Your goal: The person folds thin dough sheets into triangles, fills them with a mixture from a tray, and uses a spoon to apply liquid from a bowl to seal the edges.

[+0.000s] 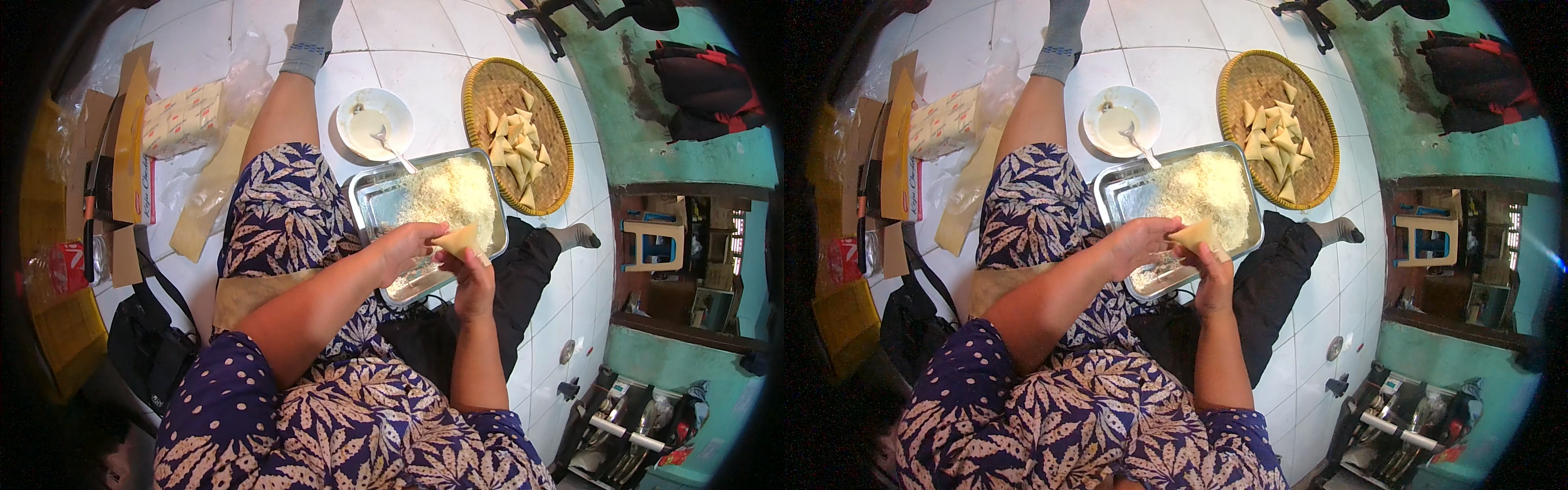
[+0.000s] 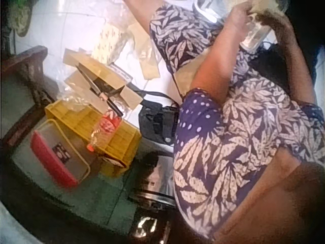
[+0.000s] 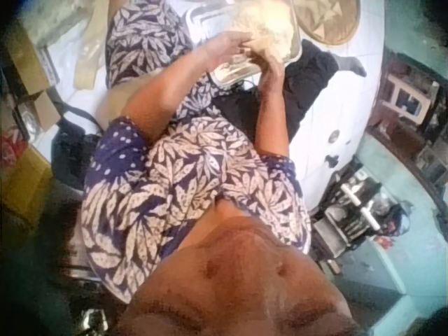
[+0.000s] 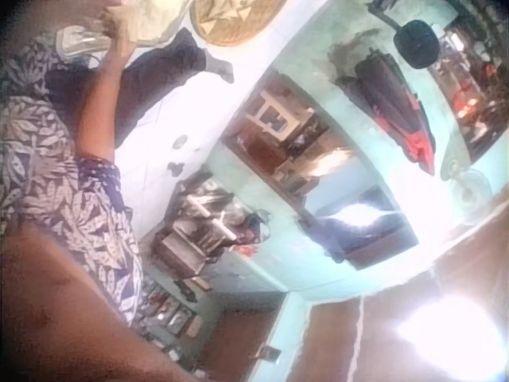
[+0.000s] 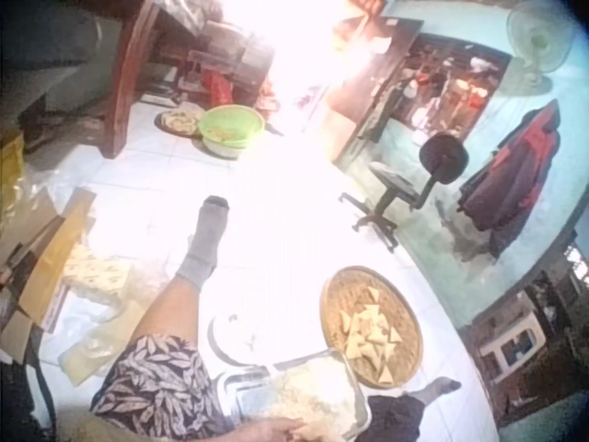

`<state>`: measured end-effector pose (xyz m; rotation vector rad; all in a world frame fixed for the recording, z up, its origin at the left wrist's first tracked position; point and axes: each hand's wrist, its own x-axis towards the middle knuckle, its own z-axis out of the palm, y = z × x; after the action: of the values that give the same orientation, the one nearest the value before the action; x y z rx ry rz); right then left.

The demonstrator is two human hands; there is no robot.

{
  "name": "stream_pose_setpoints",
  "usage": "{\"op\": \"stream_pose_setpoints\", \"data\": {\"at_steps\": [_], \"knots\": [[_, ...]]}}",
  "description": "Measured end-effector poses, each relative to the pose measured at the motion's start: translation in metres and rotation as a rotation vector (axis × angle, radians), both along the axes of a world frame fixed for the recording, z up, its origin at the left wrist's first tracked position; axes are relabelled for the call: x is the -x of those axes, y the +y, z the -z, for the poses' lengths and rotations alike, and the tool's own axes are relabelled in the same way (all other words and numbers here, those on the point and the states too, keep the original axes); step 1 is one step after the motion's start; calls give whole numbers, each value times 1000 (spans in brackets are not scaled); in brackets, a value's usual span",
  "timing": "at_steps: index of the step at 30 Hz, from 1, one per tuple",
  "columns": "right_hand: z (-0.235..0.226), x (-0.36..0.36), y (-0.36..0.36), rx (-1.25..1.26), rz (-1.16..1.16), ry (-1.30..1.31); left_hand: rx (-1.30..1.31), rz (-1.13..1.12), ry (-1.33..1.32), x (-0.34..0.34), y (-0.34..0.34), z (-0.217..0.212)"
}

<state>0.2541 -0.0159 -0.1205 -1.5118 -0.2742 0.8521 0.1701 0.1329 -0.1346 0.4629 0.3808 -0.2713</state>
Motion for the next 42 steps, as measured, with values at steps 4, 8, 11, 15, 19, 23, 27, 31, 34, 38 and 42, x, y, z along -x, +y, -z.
{"op": "stream_pose_setpoints", "data": {"at_steps": [4,8,11,15,19,23,27,31,34,38,42], "knots": [[-3,0,-2,-19,-52,339,1,67,-140,-3,-6,16],[0,1,-3,26,-168,263,-105,24,-126,-2,-8,12],[-1,4,-1,36,-194,225,-132,2,-154,0,-8,11],[-9,5,2,17,-239,205,-95,-41,-159,1,-7,11],[-7,7,0,59,-232,173,-110,-98,-123,4,-3,-1],[-14,10,6,151,-184,91,-158,-165,-65,1,-5,8],[0,-18,-11,314,-241,-37,-108,-328,24,-3,-7,10],[-4,-6,-6,486,-55,-1081,-6,-464,99,-5,-6,8],[-12,14,11,288,-175,-1436,-39,-503,86,-5,-7,10],[-1,35,25,386,-343,-1565,20,-483,142,-2,-7,9],[-10,28,28,298,-374,-1463,59,-462,185,-2,-6,13]]}}
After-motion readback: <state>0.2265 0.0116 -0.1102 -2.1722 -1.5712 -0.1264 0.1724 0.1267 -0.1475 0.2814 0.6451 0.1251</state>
